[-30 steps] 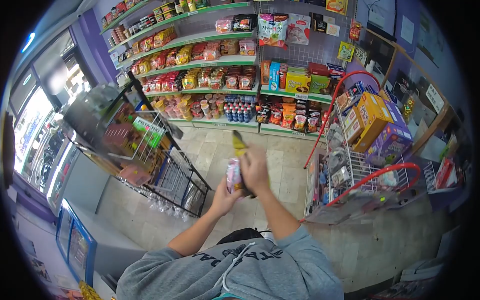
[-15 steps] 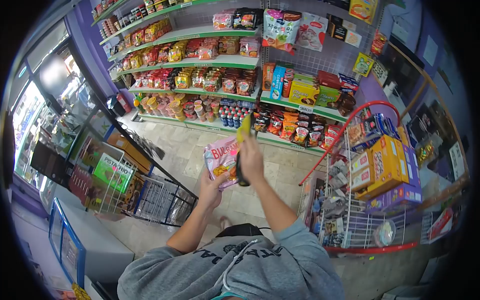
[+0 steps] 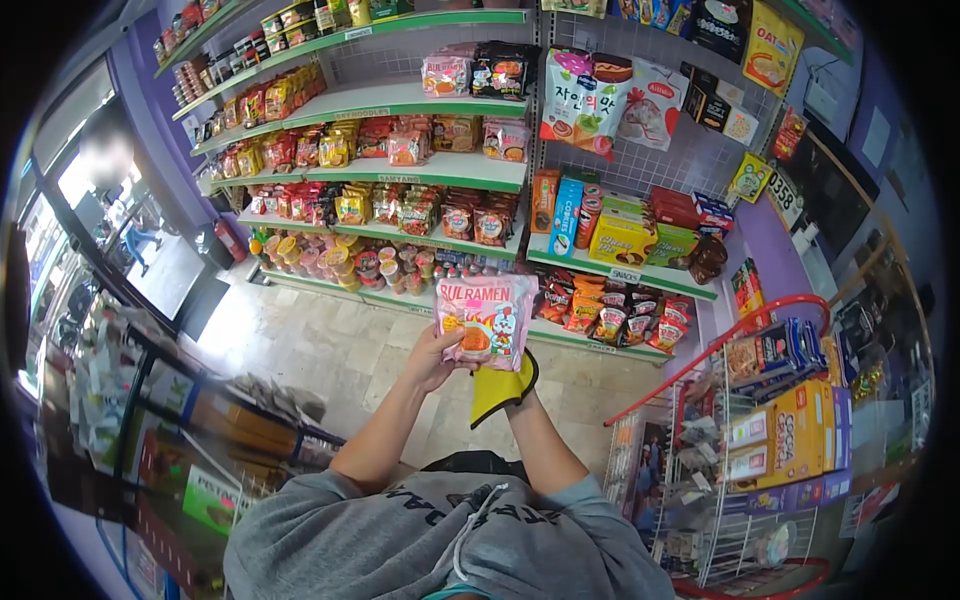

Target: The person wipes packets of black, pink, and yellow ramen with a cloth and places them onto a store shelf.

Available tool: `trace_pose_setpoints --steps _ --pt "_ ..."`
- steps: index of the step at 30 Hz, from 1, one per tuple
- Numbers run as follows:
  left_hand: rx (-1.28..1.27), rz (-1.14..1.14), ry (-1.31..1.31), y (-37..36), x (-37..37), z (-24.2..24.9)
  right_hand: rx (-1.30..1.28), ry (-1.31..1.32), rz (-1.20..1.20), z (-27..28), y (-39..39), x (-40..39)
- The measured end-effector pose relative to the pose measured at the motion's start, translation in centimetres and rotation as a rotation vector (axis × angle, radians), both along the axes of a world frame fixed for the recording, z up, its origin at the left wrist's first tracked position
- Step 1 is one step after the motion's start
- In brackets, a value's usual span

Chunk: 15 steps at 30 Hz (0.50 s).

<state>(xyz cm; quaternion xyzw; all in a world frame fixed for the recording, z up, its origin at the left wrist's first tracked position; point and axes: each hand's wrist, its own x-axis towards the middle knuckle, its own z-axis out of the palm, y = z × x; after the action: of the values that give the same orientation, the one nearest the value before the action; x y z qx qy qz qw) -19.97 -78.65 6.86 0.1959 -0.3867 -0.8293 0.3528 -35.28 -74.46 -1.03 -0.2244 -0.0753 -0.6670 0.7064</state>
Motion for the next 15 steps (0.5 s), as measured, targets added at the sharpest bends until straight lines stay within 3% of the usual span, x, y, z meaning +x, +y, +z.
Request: trace_pose_setpoints --steps 2,3,6,8,10,12,13,15 --pt "-0.004 0.004 -0.029 -2.7 -0.2 0.1 0.297 0.138 0.076 -0.2 -2.3 -1.7" --pt "0.001 0.01 -0.056 -4.1 -0.2 0.1 0.293 0.134 0.082 0.0 -3.7 -2.6" --pt "-0.131 0.122 -0.073 -9.1 -0.5 0.5 0.442 0.421 -0.355 5.9 -6.0 -5.1" --pt "-0.158 0.161 -0.056 -12.4 -1.0 1.3 0.416 0.669 -0.513 9.7 -8.5 -6.9" --pt "-0.183 0.197 -0.044 -16.3 -1.5 2.0 0.262 0.683 -0.43 9.6 -12.9 -9.5" --pt "-0.288 0.219 -0.047 -20.7 -2.3 2.9 0.068 1.092 -0.901 11.6 -18.1 -9.7" --pt "-0.303 0.27 -0.013 -22.2 -3.1 4.2 0.064 1.086 -0.896 12.5 -20.2 -9.6" --pt "-0.374 0.292 0.003 -26.4 -3.6 5.2 -0.04 1.327 -1.079 14.9 -24.5 -9.6"
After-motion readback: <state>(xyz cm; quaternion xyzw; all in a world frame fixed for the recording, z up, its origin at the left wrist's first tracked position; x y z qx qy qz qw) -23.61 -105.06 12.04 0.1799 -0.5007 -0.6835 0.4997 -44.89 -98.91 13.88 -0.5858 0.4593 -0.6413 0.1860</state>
